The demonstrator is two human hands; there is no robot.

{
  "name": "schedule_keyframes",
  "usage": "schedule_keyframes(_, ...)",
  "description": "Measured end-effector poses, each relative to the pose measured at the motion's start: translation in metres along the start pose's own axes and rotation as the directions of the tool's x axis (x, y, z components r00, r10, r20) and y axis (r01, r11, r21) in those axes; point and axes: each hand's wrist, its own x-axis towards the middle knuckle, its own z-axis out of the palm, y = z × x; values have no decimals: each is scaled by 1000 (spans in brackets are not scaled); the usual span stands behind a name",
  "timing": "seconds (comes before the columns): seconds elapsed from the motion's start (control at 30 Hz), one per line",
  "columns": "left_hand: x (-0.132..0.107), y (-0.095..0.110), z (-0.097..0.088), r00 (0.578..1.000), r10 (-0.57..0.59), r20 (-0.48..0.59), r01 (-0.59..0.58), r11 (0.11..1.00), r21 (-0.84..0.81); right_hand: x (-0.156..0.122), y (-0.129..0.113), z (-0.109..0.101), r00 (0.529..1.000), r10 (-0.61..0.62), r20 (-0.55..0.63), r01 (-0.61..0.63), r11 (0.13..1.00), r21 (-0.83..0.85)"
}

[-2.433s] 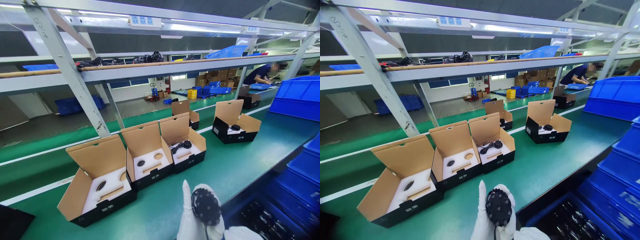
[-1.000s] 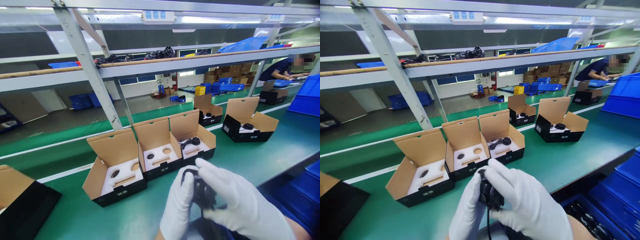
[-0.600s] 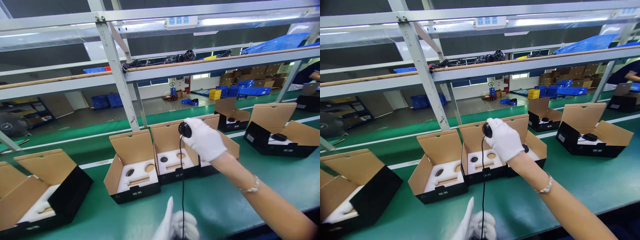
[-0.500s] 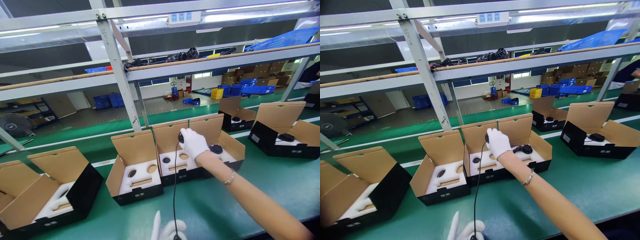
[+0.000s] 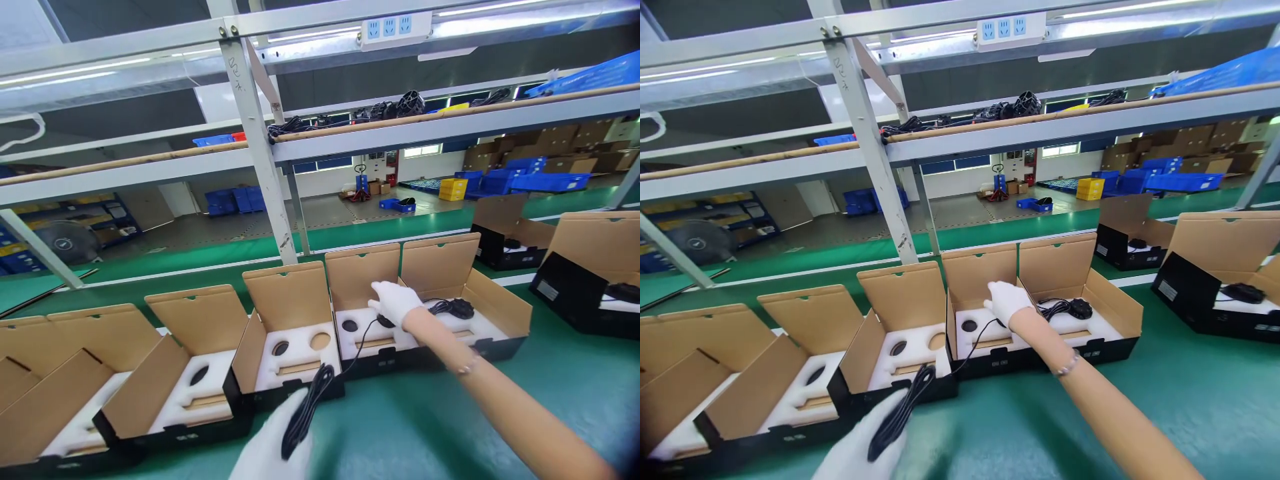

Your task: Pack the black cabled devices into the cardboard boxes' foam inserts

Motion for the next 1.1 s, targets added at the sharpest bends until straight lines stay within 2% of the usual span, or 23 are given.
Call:
schedule_keyframes(0.07,14,31,-11,974,226,27,-227,957,181,-15,-19,-26,982,-186,-31,187,980,67)
schedule_keyframes(0.13,30,68,-19,927,364,88,-374,897,235,-36,-38,-49,920,-391,-29,391,912,122)
schedule_keyframes(0.2,48,103,-21,846,510,153,-533,806,257,-52,-50,-63,885,-465,19,459,879,129)
schedule_keyframes(0.27,66,131,-18,720,686,107,-677,660,325,-61,-53,-68,913,-407,-9,402,898,180)
schedule_keyframes(0.33,82,147,-7,590,802,-89,-702,565,435,-61,-47,-68,959,-259,-114,282,902,328)
schedule_keyframes(0.37,88,152,1,551,808,-207,-683,580,444,-59,-42,-67,974,-177,-143,221,887,406)
schedule_keyframes(0.4,93,154,11,559,772,-304,-672,636,379,-57,-37,-66,983,-106,-153,167,865,473)
schedule_keyframes(0.43,96,156,22,624,700,-348,-666,709,230,-55,-32,-65,988,-58,-142,125,838,531)
schedule_keyframes(0.47,98,156,33,723,616,-311,-641,767,30,-54,-27,-63,993,-43,-112,101,801,590)
schedule_keyframes(0.5,99,157,44,812,544,-211,-578,801,-159,-52,-22,-61,995,-52,-83,93,752,653)
schedule_keyframes(0.53,99,158,53,862,499,-86,-501,815,-292,-51,-18,-58,996,-70,-63,94,692,716)
schedule_keyframes(0.57,99,159,61,876,482,25,-442,822,-358,-49,-14,-56,995,-94,-47,96,634,768)
schedule_keyframes(0.6,101,161,67,866,488,111,-419,828,-373,-48,-10,-54,993,-117,-27,92,596,798)
schedule_keyframes(0.63,103,163,71,840,513,177,-430,828,-359,-47,-6,-52,992,-129,-8,84,595,799)
schedule_keyframes(0.67,107,165,72,800,549,243,-460,821,-338,-46,-2,-51,992,-128,9,75,635,769)
schedule_keyframes(0.73,118,171,67,702,598,386,-524,802,-288,-44,5,-53,994,-98,57,43,791,611)
schedule_keyframes(0.8,133,176,57,637,576,513,-570,799,-190,-42,9,-58,1000,-3,10,0,935,355)
schedule_keyframes(0.83,140,179,52,631,546,551,-585,801,-125,-42,10,-61,998,2,-66,13,976,217)
schedule_keyframes(0.9,153,183,44,647,487,586,-599,800,-3,-42,10,-65,968,-154,-196,146,988,-57)
schedule_keyframes(0.97,162,188,41,662,453,597,-606,792,70,-41,10,-65,911,-375,-174,316,903,-292)
schedule_keyframes(1.0,165,190,40,672,447,591,-604,792,88,-41,10,-63,895,-429,-123,360,857,-369)
schedule_keyframes(1.03,168,191,40,686,448,574,-598,796,93,-40,11,-60,899,-430,-86,362,837,-410)
schedule_keyframes(1.1,171,191,40,729,471,498,-567,822,52,-37,16,-52,940,-327,-100,266,883,-387)
